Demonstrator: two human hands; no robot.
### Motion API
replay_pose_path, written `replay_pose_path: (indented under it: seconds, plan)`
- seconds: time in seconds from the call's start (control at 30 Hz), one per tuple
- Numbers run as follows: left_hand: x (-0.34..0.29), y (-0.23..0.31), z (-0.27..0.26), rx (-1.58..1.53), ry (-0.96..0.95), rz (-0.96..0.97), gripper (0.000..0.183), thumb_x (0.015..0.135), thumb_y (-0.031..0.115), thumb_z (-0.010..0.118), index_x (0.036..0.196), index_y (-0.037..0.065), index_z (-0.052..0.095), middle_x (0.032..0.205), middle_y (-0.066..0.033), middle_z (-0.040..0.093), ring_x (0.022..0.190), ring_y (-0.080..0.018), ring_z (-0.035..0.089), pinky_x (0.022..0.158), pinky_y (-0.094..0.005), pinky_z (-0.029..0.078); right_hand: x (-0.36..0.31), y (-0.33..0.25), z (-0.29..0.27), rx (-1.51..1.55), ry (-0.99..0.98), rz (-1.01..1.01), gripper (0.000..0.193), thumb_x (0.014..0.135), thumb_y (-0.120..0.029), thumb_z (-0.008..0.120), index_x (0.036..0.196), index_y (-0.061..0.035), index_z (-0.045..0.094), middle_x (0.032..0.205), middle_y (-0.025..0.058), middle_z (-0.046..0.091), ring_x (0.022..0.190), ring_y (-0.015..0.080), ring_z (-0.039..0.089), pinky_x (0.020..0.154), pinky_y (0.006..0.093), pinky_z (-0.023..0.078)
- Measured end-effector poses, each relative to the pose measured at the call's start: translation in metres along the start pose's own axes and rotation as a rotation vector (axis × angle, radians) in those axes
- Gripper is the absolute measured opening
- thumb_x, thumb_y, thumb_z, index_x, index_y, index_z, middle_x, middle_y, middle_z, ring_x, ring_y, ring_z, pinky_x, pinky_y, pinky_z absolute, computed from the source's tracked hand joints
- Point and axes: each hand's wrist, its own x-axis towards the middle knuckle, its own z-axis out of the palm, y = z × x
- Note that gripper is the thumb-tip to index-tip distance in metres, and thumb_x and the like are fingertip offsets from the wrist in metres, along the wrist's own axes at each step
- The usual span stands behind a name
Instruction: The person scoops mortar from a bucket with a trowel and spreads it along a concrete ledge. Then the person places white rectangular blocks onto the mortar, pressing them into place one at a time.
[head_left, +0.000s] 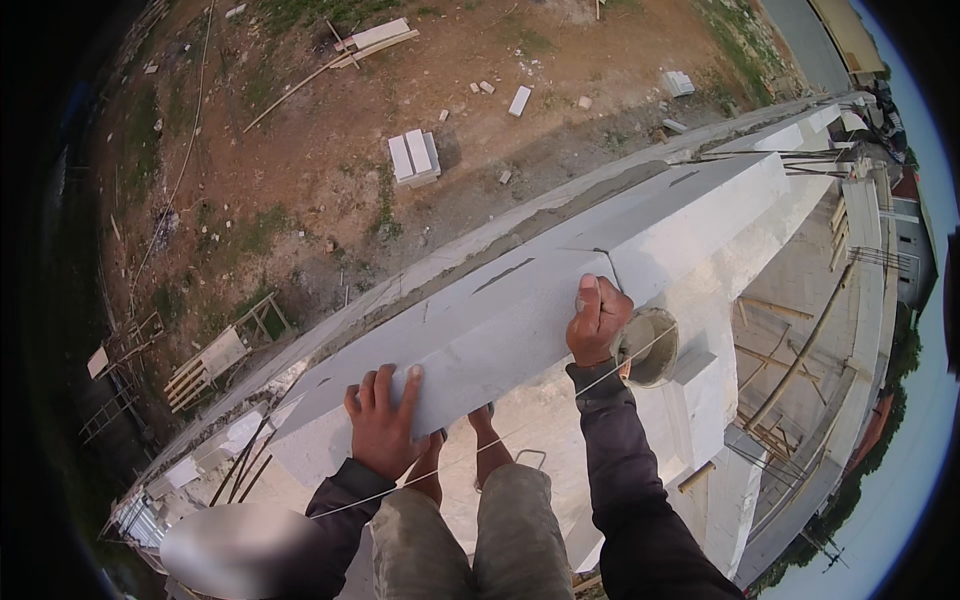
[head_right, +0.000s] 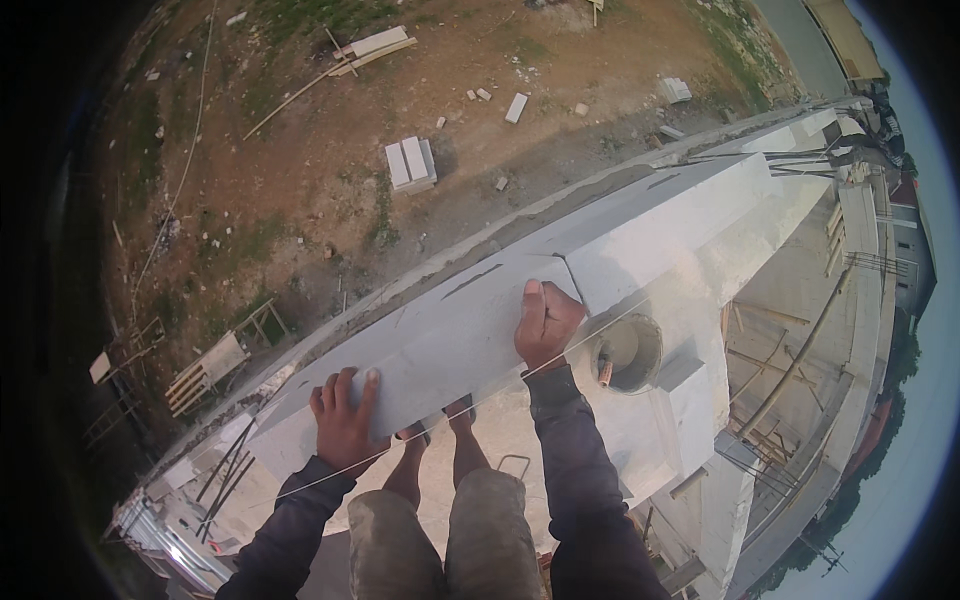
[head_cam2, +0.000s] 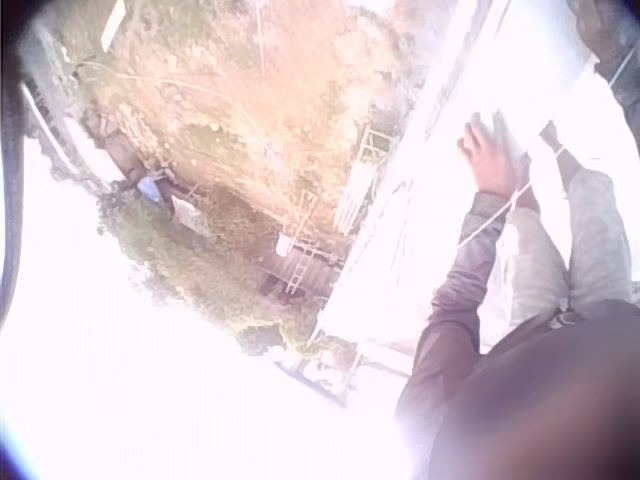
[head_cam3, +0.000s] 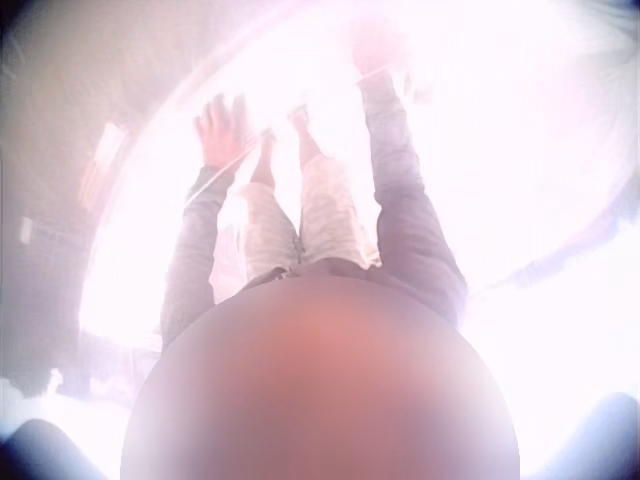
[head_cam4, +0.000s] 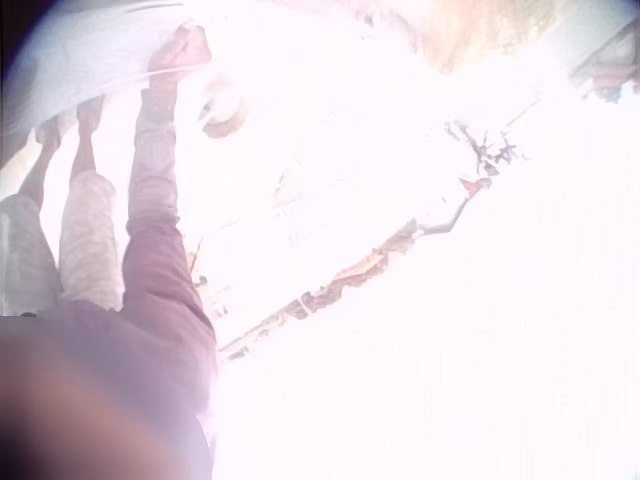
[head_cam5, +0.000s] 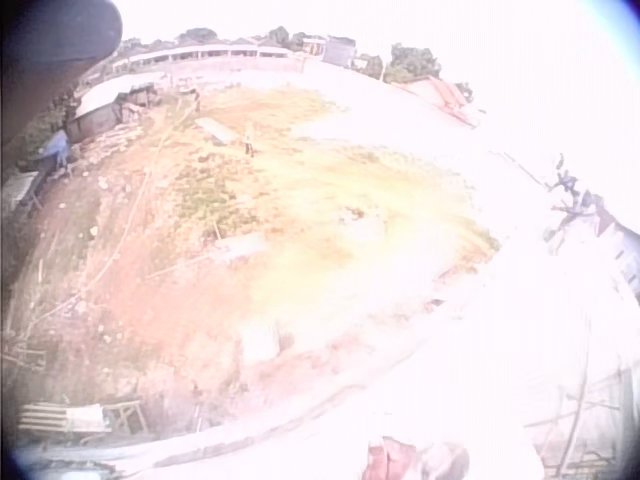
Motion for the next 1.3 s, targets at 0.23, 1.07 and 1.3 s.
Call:
replay_pose_path:
  seconds: [0.23,1.07,1.3]
  plan:
    - [0.002,-0.001,-0.008,-0.066,-0.043,-0.033,0.100,0.059,0.030,0.088,0.147,0.017,0.043,0.140,-0.0206,0.039,0.127,-0.0418,0.040,0.103,-0.0629,0.027,0.001,0.029,0.002,0.151,0.040,0.035,0.043,0.098,-0.017,0.055,0.060,-0.0030,0.040,0.054,-0.0014,0.037,0.051,0.0082,0.031,0.047,0.0291,0.022]
    - [-0.143,-0.095,-0.003,0.002,0.042,-0.485,0.104,0.061,0.002,0.075,0.154,0.011,0.028,0.145,-0.0247,0.033,0.137,-0.0484,0.032,0.112,-0.0632,0.028,0.005,0.032,0.011,0.127,0.102,0.137,0.041,0.103,-0.021,0.048,0.065,-0.0078,0.039,0.059,-0.0027,0.034,0.055,0.0080,0.030,0.051,0.0269,0.024]
    - [-0.135,-0.092,0.001,0.045,0.102,-0.467,0.112,0.052,-0.003,0.079,0.152,0.010,0.031,0.143,-0.0226,0.036,0.135,-0.0480,0.034,0.112,-0.0576,0.032,-0.021,-0.009,0.001,0.300,-0.059,0.046,0.041,0.100,-0.021,0.052,0.063,-0.0044,0.041,0.057,0.0006,0.038,0.054,0.0099,0.033,0.050,0.0280,0.024]
